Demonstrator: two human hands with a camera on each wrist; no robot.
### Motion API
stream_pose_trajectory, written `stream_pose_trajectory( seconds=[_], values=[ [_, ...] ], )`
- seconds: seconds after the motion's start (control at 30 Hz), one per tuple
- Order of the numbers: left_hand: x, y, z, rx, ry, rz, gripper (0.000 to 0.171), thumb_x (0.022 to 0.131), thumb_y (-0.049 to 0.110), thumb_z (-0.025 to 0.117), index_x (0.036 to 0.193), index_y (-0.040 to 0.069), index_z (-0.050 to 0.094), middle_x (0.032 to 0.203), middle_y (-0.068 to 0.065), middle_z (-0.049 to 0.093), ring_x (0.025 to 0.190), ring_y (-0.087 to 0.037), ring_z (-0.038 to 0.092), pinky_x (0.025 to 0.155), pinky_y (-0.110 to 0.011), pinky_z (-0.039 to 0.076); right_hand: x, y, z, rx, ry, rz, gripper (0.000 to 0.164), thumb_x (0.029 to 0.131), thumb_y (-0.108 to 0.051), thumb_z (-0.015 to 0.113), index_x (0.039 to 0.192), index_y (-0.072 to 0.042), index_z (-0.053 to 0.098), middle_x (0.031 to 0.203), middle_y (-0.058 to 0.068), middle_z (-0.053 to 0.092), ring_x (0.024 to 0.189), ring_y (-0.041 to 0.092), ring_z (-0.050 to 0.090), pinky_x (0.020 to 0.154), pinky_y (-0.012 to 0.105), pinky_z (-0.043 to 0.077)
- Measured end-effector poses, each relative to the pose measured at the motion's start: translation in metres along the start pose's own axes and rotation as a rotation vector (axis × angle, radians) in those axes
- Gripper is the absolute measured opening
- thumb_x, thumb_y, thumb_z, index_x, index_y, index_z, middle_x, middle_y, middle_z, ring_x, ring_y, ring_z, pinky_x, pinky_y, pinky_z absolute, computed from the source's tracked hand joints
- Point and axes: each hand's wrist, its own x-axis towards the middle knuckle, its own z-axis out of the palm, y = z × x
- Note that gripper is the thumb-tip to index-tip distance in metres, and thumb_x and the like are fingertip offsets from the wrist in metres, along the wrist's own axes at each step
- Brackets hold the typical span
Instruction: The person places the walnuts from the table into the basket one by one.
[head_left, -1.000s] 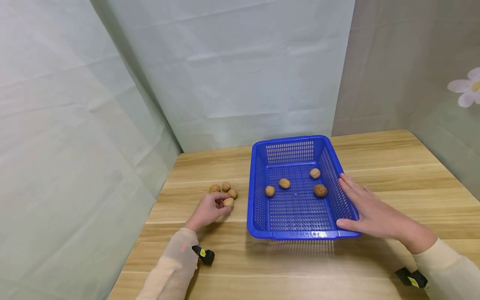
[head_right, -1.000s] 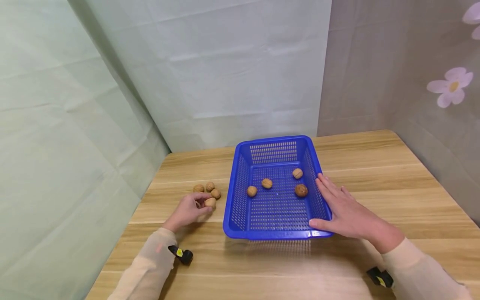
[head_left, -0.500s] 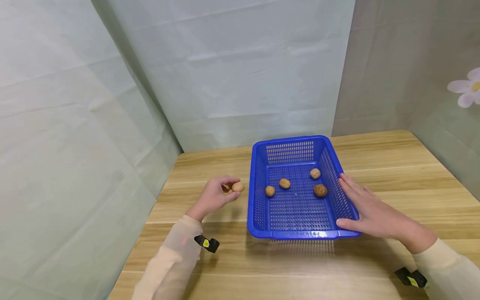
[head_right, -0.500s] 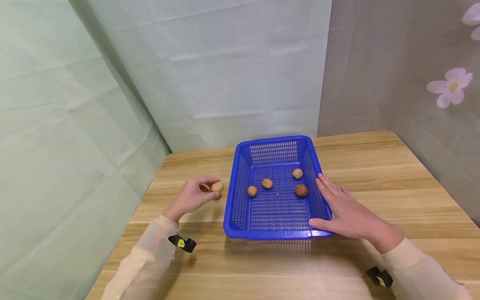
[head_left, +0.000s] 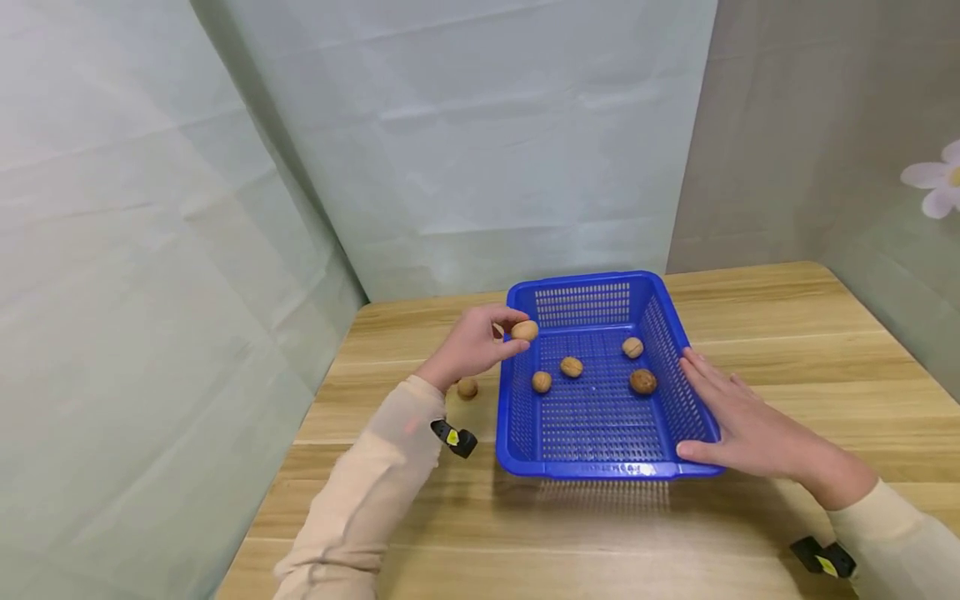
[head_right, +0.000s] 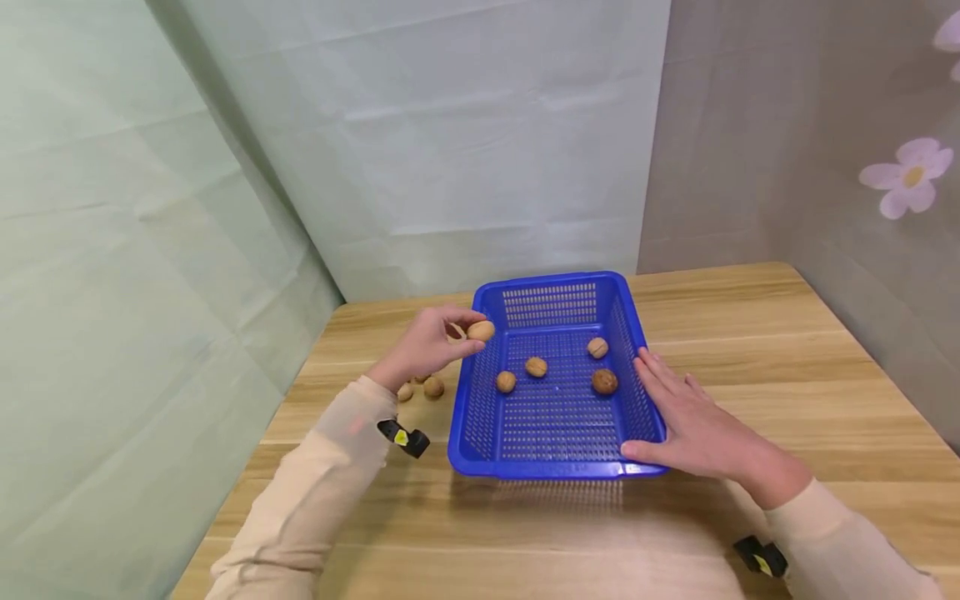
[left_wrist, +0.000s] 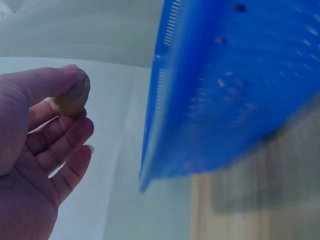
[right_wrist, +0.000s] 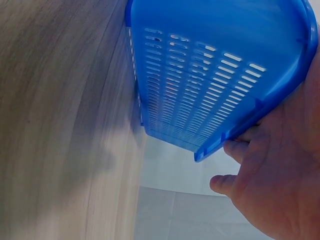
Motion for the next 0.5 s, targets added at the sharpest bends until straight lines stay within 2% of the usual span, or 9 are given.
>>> stream_pose_trajectory(
  seconds=[0.27, 0.5],
  values=[
    [0.047, 0.015, 0.016, -0.032, -0.081, 0.015, 0.035, 0.088, 0.022, 0.072, 0.122, 0.011, 0.066, 0.106, 0.003, 0.066, 0.092, -0.007, 0.059, 0.077, -0.025, 0.05, -0.001, 0.0, 0.0, 0.006, -0.005, 0.017, 0.105, 0.082, -0.043, 0.073, 0.154, -0.002, 0.008, 0.16, 0.014, 0.002, 0.145, 0.035, 0.007, 0.107, 0.068, 0.01],
    [0.071, 0.018, 0.04, -0.077, -0.116, -0.024, 0.038, 0.088, 0.026, 0.072, 0.124, 0.014, 0.065, 0.103, 0.007, 0.066, 0.087, -0.007, 0.059, 0.072, -0.024, 0.049, 0.0, -0.001, 0.0, 0.001, -0.008, 0.015, 0.105, 0.082, -0.044, 0.073, 0.154, -0.003, 0.008, 0.16, 0.014, 0.002, 0.145, 0.036, 0.008, 0.107, 0.068, 0.011]
  ],
)
